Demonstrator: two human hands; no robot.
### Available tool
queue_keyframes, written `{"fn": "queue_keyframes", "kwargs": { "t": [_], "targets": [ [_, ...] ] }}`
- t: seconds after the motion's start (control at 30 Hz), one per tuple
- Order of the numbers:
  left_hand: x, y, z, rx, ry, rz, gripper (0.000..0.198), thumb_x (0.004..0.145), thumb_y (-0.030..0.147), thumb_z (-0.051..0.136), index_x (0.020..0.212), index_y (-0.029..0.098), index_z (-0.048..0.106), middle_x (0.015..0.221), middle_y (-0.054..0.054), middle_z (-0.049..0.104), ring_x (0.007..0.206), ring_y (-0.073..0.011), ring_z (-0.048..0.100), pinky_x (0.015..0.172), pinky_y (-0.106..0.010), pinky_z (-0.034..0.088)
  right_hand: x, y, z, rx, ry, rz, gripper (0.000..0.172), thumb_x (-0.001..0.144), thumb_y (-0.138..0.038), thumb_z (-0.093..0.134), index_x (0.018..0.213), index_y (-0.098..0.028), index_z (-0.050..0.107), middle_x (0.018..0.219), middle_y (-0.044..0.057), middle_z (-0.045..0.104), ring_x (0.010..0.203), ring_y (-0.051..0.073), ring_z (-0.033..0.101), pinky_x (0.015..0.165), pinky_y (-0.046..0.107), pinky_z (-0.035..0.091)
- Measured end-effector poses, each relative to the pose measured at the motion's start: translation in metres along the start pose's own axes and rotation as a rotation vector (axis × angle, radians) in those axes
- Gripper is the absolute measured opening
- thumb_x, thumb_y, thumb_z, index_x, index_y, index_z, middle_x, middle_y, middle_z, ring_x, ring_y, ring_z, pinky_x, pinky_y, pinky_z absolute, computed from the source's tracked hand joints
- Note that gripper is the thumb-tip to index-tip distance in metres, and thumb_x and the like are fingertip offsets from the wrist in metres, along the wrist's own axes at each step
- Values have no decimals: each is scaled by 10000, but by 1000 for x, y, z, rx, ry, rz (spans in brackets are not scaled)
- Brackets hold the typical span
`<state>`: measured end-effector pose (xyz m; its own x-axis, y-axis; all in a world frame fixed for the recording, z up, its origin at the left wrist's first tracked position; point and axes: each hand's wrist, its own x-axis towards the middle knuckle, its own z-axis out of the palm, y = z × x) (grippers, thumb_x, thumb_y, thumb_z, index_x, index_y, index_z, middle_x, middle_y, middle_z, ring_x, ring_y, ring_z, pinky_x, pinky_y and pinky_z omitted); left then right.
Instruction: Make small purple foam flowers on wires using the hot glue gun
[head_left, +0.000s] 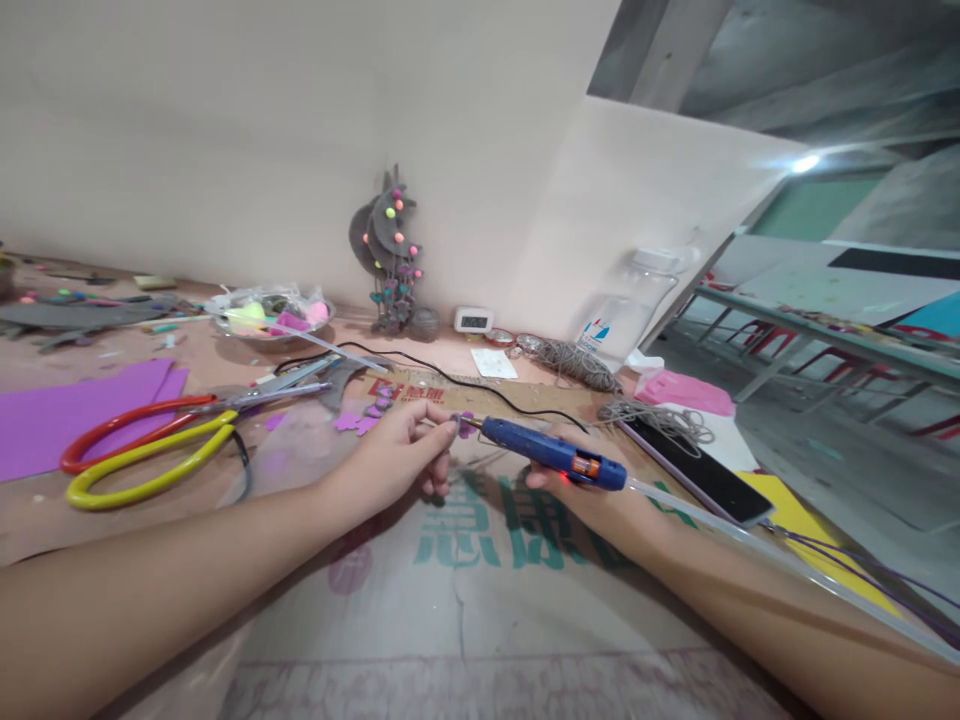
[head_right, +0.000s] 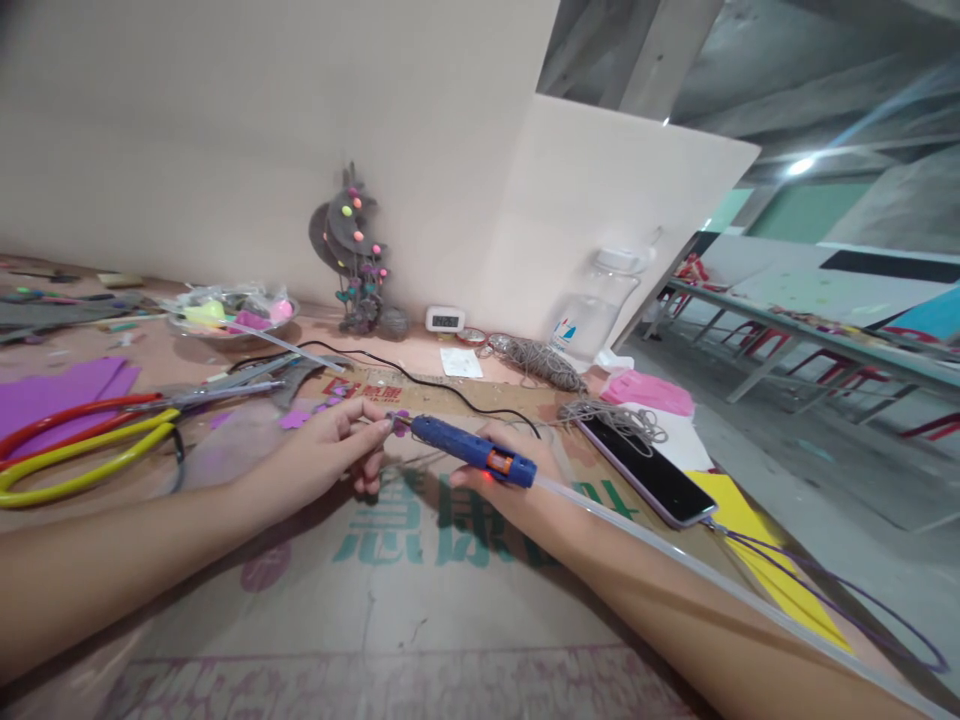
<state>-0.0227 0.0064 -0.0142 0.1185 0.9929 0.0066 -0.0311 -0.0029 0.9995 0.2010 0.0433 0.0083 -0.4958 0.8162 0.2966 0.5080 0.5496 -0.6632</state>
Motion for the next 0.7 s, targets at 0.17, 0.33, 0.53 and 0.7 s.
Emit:
{"fn": "queue_keyframes", "kwargs": {
  "t": [0.17,0.33,0.53,0.7],
  "targets": [
    [-1,0,0,12,-7,9,229,837,409,519,850,190,454,513,67,554,425,-91,576,407,-165,424,0,10,2,-63,2,-26,219,728,-388,651,686,-191,566,637,8,600,600,154,549,549,271,421],
    [-2,0,0,29,0,18,246,834,423,525,861,189,454,529,63,557,431,-92,582,406,-165,419,1,12,2,-110,-6,-83,213,733,-383,656,684,-194,574,625,10,608,585,158,559,544,272,422],
    [-1,0,1,40,-7,16,237,845,419,511,862,190,451,533,64,552,436,-91,573,418,-174,418,1,15,3,-132,20,-107,220,734,-389,666,691,-195,572,623,4,599,583,152,549,545,267,402],
    [-2,0,0,51,-22,22,217,860,403,491,853,191,447,538,67,547,444,-88,571,433,-181,421,0,17,3,-118,14,-106,221,748,-392,648,680,-195,572,627,8,594,594,154,550,550,272,407]
  ]
}}
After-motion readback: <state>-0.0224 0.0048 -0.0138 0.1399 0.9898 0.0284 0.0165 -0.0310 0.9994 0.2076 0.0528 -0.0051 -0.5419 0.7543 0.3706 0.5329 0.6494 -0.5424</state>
